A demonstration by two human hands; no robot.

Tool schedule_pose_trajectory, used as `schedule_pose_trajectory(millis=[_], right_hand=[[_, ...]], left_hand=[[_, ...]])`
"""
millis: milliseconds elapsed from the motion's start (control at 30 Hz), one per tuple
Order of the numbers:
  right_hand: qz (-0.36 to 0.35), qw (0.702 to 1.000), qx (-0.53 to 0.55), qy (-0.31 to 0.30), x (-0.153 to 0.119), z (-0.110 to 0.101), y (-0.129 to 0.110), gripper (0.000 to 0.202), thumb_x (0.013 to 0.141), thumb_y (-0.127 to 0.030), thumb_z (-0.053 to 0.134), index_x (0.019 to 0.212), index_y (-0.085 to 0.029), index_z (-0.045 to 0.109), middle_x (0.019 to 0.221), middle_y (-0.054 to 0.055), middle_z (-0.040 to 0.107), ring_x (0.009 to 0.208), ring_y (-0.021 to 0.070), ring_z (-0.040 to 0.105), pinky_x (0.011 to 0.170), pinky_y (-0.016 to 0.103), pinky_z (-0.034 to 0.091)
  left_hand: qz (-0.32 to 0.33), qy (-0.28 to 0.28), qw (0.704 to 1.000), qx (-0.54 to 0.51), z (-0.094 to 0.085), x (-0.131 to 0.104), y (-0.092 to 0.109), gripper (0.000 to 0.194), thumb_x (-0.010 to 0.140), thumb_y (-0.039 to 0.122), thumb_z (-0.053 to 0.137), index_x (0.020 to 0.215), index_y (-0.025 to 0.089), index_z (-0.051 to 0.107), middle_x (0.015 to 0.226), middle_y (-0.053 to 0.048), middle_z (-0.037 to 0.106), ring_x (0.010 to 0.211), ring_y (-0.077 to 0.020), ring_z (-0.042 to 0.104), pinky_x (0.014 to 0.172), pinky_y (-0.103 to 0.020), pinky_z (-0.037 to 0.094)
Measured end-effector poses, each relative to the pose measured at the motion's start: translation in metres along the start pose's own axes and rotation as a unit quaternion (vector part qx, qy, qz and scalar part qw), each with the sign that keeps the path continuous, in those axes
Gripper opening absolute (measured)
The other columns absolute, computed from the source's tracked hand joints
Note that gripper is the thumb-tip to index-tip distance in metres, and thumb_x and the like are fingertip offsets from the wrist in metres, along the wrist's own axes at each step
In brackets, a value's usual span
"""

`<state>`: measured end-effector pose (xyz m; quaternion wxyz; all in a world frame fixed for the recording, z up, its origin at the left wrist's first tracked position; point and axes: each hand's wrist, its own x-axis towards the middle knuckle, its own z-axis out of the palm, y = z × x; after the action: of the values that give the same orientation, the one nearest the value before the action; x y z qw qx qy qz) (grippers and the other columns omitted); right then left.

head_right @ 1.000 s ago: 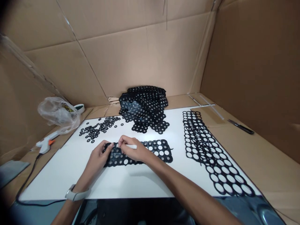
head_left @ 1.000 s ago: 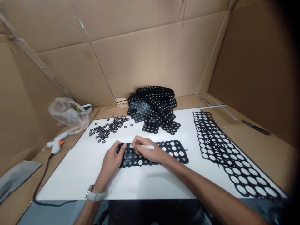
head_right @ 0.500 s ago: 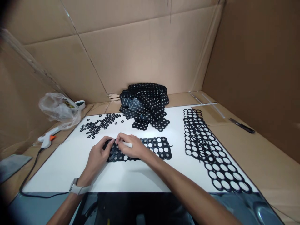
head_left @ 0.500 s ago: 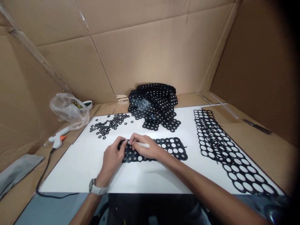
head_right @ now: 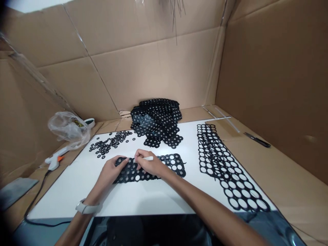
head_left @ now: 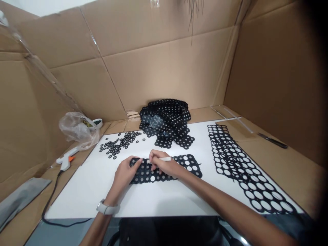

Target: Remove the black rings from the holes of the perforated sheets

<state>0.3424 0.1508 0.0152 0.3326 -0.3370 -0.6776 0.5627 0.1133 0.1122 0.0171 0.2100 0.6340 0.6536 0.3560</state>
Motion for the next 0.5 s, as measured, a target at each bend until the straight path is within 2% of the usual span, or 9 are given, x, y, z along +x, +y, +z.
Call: schedule_pose_trajectory(millis=[200, 400, 500], right_hand=[[0.002, 1.0, 0.005, -0.03, -0.001, -0.003, 0.001, 0.011, 0.098, -0.022, 0.053, 0.096, -0.023, 0.063, 0.08, 0.001, 0.07, 0.083, 0.0211, 0.073, 0.057, 0.023, 0.055], [-0.001, 0.999, -0.012, -0.036, -0.003, -0.004, -0.001, 0.01, 0.098, -0.02, 0.056, 0.097, -0.024, 0.065, 0.082, 0.0, 0.073, 0.078, 0.0194, 0.07, 0.058, 0.023, 0.051], [-0.006, 0.999, -0.016, -0.035, -0.003, -0.004, 0.0, 0.009, 0.098, -0.02, 0.056, 0.099, -0.024, 0.065, 0.083, 0.0, 0.074, 0.08, 0.0199, 0.072, 0.058, 0.023, 0.051]], left_hand=[[-0.016, 0.026, 0.999, 0.045, 0.007, -0.008, -0.004, 0.035, 0.099, 0.059, 0.066, 0.104, 0.027, 0.081, 0.097, -0.007, 0.085, 0.089, -0.0303, 0.075, 0.079, -0.036, 0.052], [-0.004, 0.04, 0.998, 0.048, 0.012, -0.009, -0.005, 0.033, 0.1, 0.054, 0.064, 0.105, 0.026, 0.08, 0.095, -0.006, 0.084, 0.075, -0.0253, 0.071, 0.073, -0.034, 0.05], [-0.001, 0.041, 0.998, 0.044, 0.012, -0.009, -0.006, 0.033, 0.1, 0.054, 0.063, 0.106, 0.025, 0.079, 0.096, -0.005, 0.084, 0.074, -0.0248, 0.07, 0.074, -0.034, 0.05]])
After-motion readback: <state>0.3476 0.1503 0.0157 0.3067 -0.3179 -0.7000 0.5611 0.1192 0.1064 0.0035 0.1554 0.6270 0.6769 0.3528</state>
